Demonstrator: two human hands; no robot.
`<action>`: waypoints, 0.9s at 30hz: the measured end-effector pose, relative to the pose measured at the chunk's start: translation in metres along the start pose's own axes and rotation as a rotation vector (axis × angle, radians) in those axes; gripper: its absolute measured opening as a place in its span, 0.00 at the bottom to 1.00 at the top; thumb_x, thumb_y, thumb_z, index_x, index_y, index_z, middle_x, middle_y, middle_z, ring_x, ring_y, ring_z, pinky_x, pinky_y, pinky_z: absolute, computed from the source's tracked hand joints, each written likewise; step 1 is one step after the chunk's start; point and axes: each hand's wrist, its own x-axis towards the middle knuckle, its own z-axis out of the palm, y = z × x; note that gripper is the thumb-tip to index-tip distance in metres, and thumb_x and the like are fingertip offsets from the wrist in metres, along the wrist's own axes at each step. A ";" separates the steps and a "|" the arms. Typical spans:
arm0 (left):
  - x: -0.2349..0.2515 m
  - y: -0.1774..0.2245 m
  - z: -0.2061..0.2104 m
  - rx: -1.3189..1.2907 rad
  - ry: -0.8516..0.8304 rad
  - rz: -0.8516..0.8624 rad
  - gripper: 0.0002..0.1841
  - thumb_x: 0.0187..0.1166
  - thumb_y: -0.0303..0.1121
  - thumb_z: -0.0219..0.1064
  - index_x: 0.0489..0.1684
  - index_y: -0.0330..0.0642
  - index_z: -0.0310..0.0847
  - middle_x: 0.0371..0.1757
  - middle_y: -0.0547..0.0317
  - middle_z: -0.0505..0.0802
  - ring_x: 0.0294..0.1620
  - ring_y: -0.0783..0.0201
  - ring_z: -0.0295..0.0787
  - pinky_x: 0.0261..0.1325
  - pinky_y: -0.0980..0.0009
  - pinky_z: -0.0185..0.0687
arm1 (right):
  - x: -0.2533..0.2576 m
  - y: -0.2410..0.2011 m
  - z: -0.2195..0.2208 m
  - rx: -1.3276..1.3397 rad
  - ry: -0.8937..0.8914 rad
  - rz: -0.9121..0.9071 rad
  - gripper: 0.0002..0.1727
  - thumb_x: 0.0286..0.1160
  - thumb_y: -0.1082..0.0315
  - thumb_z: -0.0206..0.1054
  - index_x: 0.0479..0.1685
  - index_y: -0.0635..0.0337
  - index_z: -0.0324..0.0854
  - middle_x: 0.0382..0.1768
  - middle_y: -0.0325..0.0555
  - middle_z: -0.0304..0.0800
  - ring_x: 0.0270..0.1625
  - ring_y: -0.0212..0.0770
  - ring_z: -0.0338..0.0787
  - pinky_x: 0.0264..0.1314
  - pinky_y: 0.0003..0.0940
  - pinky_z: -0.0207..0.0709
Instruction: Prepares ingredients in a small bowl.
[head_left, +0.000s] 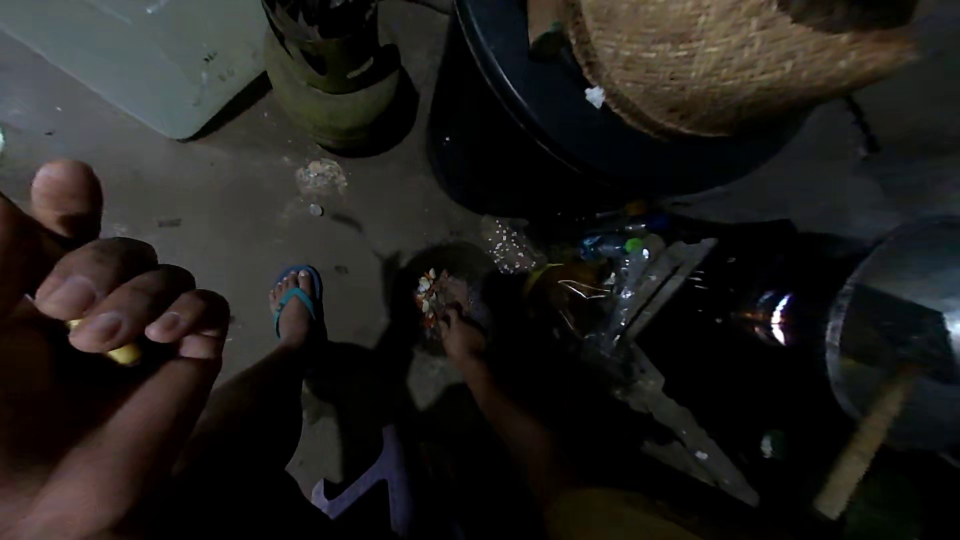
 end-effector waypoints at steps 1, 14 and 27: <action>0.001 -0.001 0.000 0.013 -0.004 0.002 0.22 0.95 0.43 0.40 0.43 0.42 0.80 0.16 0.67 0.78 0.14 0.76 0.77 0.21 0.82 0.81 | -0.005 0.000 0.000 -0.050 -0.017 -0.003 0.29 0.93 0.46 0.47 0.90 0.39 0.63 0.67 0.55 0.89 0.69 0.58 0.89 0.70 0.61 0.79; -0.004 -0.006 0.001 0.031 -0.006 0.011 0.23 0.95 0.45 0.38 0.46 0.44 0.79 0.17 0.68 0.76 0.14 0.77 0.75 0.21 0.83 0.79 | -0.001 0.026 0.009 0.196 0.087 0.024 0.29 0.91 0.47 0.52 0.86 0.45 0.68 0.70 0.52 0.88 0.71 0.53 0.88 0.74 0.56 0.80; -0.005 -0.008 0.012 -0.010 0.052 0.010 0.23 0.95 0.45 0.37 0.46 0.43 0.79 0.16 0.68 0.76 0.13 0.76 0.75 0.19 0.81 0.80 | 0.016 -0.018 -0.033 0.098 -0.023 -0.063 0.28 0.92 0.47 0.50 0.85 0.46 0.71 0.69 0.55 0.88 0.72 0.56 0.86 0.75 0.61 0.76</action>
